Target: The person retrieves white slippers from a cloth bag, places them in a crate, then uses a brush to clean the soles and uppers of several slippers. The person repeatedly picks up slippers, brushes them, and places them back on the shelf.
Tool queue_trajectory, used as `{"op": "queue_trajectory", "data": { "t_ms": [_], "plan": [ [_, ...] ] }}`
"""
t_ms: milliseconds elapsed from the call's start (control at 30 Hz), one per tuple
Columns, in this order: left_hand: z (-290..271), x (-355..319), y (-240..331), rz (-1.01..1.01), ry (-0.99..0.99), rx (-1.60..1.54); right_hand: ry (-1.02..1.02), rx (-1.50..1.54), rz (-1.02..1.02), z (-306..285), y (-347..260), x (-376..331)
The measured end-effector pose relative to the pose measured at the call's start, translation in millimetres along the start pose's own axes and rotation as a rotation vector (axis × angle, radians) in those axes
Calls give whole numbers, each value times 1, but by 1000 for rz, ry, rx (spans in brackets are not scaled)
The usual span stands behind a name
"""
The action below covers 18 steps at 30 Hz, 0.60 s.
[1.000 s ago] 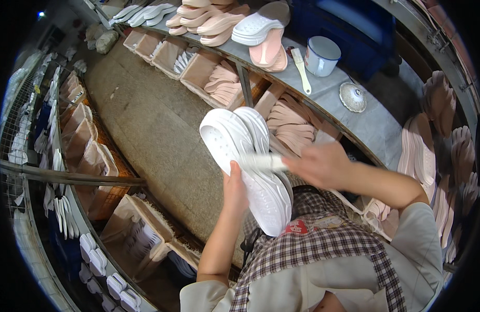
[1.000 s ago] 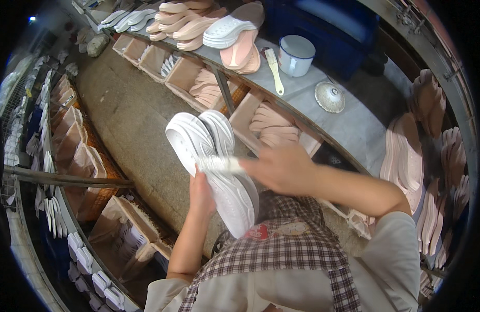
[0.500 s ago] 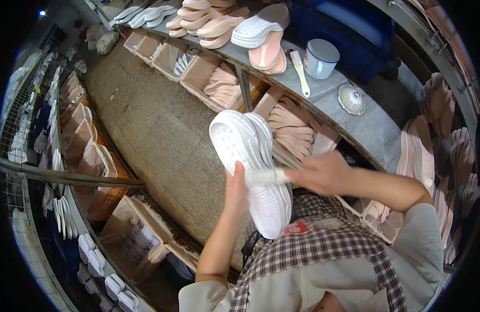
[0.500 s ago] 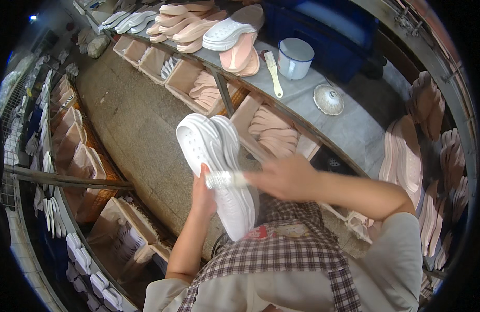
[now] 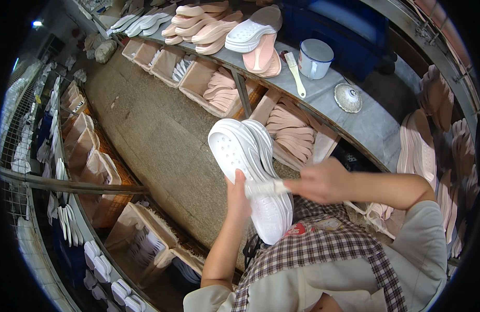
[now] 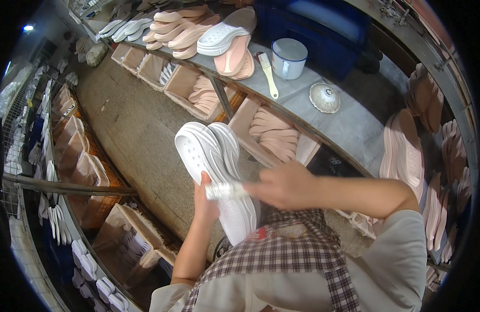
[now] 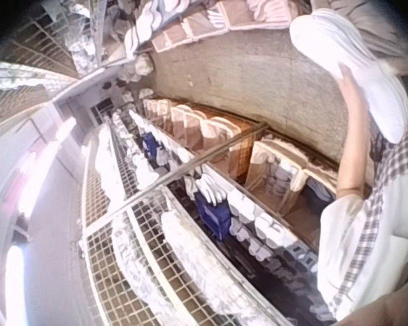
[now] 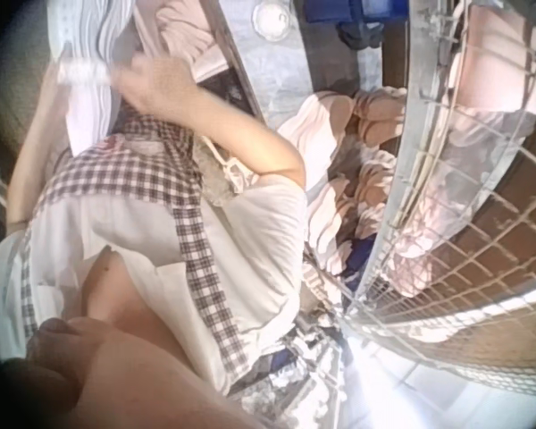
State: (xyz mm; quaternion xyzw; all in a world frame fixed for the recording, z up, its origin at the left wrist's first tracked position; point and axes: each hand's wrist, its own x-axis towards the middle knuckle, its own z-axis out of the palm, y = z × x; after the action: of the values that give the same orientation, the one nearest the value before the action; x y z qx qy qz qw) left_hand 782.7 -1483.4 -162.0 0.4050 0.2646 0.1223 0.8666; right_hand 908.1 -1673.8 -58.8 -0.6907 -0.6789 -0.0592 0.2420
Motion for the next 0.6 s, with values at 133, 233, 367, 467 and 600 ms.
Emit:
{"op": "queue_trajectory", "data": {
  "t_ms": [133,233,367,467,600],
  "plan": [
    [-3,2,-2,43,-42,147,18,-144,112,0,6,-1],
    [-3,0,-2,25,-22,143,-44,-181,173,4,4,-10],
    [-2,-2,-3,32,-63,83,16,-24,-10,5,6,-6],
    [-3,-1,-5,-13,-143,46,93,-309,112,-3,23,18],
    [-11,2,-4,-45,-128,-50,301,-86,131,-16,13,24]
  ]
}}
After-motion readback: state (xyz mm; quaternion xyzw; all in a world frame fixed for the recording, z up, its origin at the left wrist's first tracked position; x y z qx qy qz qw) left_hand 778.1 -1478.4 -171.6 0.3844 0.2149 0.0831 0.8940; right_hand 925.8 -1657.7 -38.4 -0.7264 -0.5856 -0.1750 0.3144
